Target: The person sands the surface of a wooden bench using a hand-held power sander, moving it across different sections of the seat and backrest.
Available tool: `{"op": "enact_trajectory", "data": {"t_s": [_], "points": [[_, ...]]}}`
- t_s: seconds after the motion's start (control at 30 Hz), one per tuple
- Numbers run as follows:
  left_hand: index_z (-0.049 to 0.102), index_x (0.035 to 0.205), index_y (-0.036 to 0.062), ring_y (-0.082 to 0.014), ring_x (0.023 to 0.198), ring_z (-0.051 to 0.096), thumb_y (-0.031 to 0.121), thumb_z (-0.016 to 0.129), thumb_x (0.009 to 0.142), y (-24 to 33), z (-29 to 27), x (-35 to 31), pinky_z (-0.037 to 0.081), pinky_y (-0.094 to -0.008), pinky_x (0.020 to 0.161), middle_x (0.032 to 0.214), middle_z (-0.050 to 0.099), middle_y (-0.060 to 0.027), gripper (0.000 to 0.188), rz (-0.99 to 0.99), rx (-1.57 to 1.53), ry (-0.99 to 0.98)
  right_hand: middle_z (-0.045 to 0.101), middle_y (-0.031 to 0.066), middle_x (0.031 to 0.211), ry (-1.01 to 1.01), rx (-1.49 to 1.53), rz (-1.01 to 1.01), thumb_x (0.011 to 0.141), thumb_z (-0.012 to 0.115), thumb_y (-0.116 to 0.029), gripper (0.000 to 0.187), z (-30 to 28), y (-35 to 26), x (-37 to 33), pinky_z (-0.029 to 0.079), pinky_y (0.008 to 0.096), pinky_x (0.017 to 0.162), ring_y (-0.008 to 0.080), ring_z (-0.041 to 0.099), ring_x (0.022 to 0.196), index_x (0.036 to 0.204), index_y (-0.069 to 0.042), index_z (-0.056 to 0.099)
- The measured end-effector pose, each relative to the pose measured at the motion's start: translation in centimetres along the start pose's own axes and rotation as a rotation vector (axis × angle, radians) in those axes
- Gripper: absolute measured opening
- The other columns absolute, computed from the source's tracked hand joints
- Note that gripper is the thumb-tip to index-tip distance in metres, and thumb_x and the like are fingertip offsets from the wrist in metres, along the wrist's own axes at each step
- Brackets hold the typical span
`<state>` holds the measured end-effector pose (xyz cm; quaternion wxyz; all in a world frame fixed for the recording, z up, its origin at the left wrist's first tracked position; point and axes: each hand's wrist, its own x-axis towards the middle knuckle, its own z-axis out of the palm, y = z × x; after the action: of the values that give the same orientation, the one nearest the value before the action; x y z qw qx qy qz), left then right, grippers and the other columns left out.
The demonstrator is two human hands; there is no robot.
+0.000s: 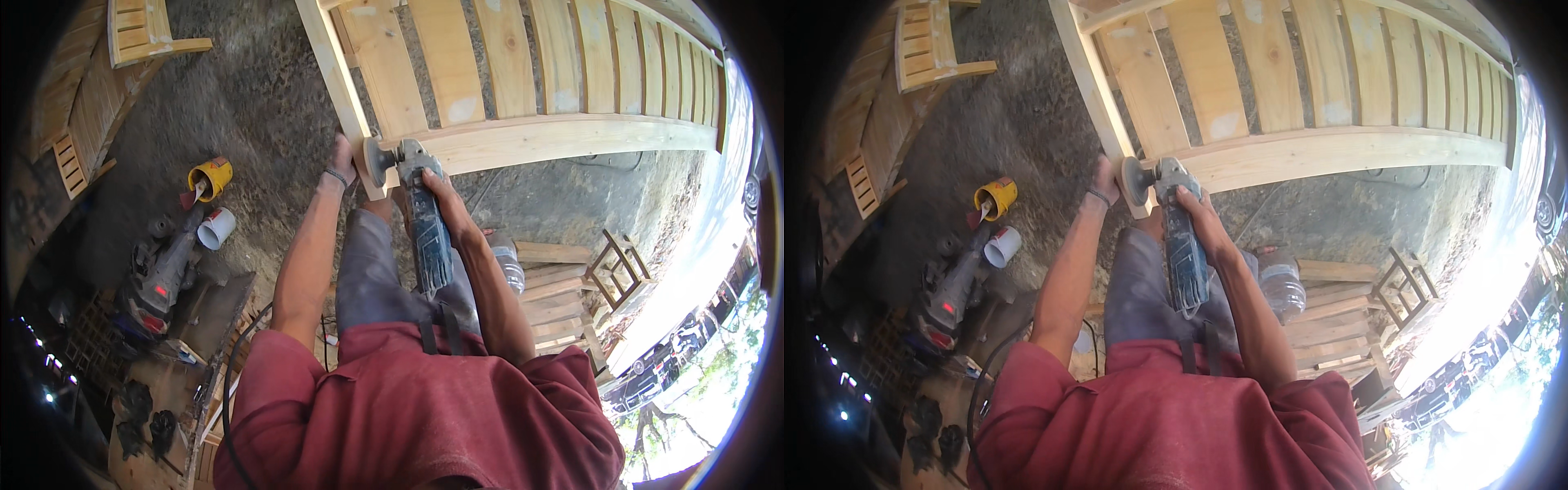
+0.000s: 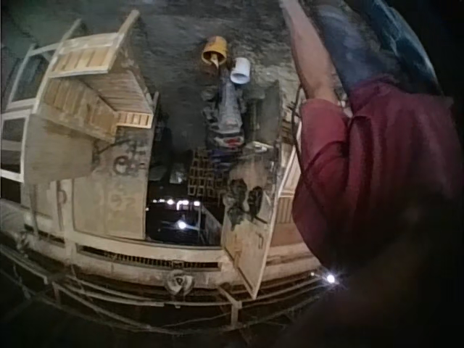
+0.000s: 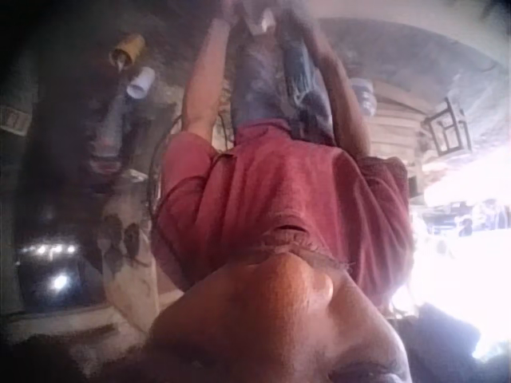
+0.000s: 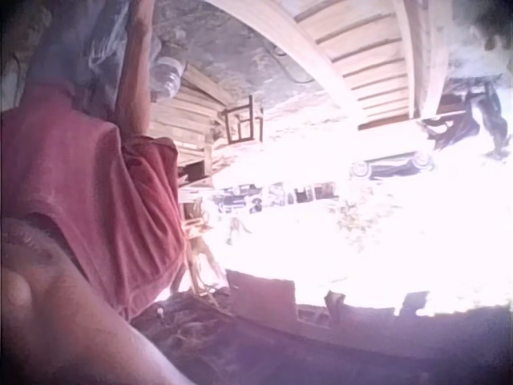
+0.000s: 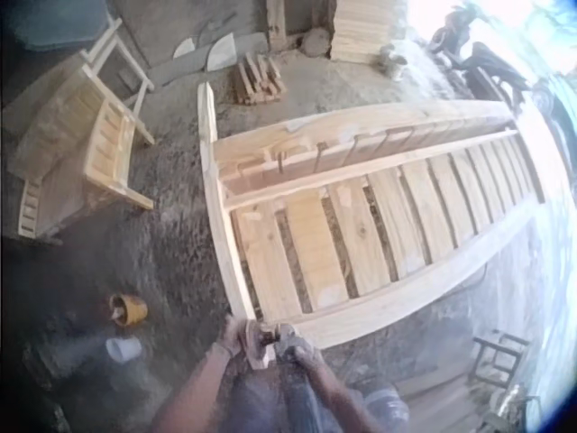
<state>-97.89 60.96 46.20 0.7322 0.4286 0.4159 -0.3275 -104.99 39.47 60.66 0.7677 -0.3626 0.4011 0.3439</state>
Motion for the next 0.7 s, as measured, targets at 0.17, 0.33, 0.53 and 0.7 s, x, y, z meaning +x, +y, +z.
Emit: {"op": "enact_trajectory", "data": {"t_s": [0.17, 0.33, 0.53, 0.7], "points": [[0.051, 0.134, 0.0039, -0.0219, 0.111, 0.064, 0.046, 0.05, 0.098, -1.1, -2.8, 0.8, 0.055, -0.0389, 0.094, 0.124, 0.061, -0.0107, 0.055, 0.166, 0.002, -0.089, 0.058, 0.0102, 0.092, -0.047, -0.022, 0.067, 0.099, 0.055, -0.045, 0.052, 2.3, -3.5, 2.4, 0.058, 0.0315, 0.061, 0.0177, 0.065, 0.07, 0.126, -0.001, 0.047], [0.045, 0.14, 0.0079, -0.0201, 0.117, 0.06, 0.032, 0.061, 0.097, 1.4, 1.1, -0.8, 0.053, -0.0371, 0.097, 0.129, 0.059, -0.0065, 0.051, 0.14, 0.017, -0.065, 0.065, 0.0116, 0.079, 0.005, -0.086, 0.047, 0.097, 0.052, -0.057, 0.06, 3.0, -5.8, 4.8, 0.056, 0.0314, 0.061, 0.0199, 0.066, 0.066, 0.111, 0.001, 0.061], [0.041, 0.144, 0.0102, -0.0196, 0.12, 0.057, 0.036, 0.043, 0.105, 3.8, 1.8, 2.2, 0.05, -0.0343, 0.102, 0.133, 0.056, -0.0068, 0.047, 0.27, -0.058, -0.062, 0.066, 0.0126, 0.08, -0.027, -0.104, 0.048, 0.096, 0.052, -0.059, 0.062, 4.5, -9.1, 7.4, 0.056, 0.032, 0.061, 0.0206, 0.066, 0.066, 0.111, 0.001, 0.061], [0.038, 0.146, 0.0103, -0.02, 0.121, 0.056, 0.044, 0.035, 0.106, 6.9, 2.4, 3.9, 0.049, -0.0355, 0.104, 0.134, 0.054, -0.0071, 0.052, 0.176, -0.284, -0.009, 0.062, 0.0092, 0.081, -0.027, -0.101, 0.021, 0.098, 0.051, -0.052, 0.053, 6.5, -11.5, 8.6, 0.054, 0.031, 0.057, 0.0178, 0.065, 0.066, 0.114, -0.002, 0.058]]}}
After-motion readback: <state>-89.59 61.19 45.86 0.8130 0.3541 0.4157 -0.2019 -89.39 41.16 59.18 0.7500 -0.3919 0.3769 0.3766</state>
